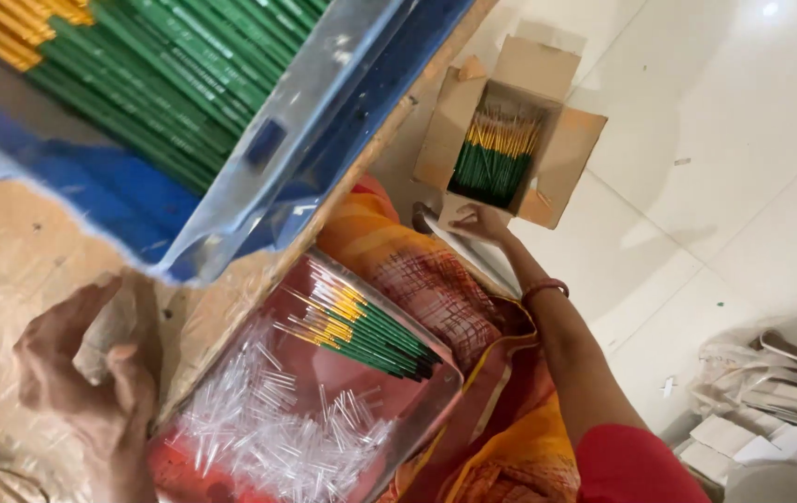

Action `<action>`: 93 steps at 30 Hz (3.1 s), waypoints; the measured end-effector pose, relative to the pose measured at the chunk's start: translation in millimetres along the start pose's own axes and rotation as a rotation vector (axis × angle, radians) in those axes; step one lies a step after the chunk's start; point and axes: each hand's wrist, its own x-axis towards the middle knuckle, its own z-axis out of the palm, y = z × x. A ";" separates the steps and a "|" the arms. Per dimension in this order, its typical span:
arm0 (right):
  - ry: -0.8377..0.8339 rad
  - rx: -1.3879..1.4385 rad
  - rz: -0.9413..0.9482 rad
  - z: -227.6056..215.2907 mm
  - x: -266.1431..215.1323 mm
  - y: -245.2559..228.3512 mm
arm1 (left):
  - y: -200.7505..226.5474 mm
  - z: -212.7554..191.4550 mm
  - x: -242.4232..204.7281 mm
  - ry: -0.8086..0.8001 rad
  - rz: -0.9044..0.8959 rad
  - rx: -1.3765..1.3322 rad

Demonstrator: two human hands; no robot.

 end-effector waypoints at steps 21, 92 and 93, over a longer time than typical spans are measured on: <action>0.436 -1.240 -0.725 -200.8 -185.2 -680.4 | -8.6 -4.0 -4.4 0.174 0.050 -0.005; -0.173 0.079 -1.299 33.6 -256.1 -544.7 | 154.9 124.4 -290.4 -0.433 -0.185 -0.854; -0.225 0.126 -1.281 33.9 -268.6 -540.2 | 149.1 119.2 -283.3 -0.504 -0.185 -0.798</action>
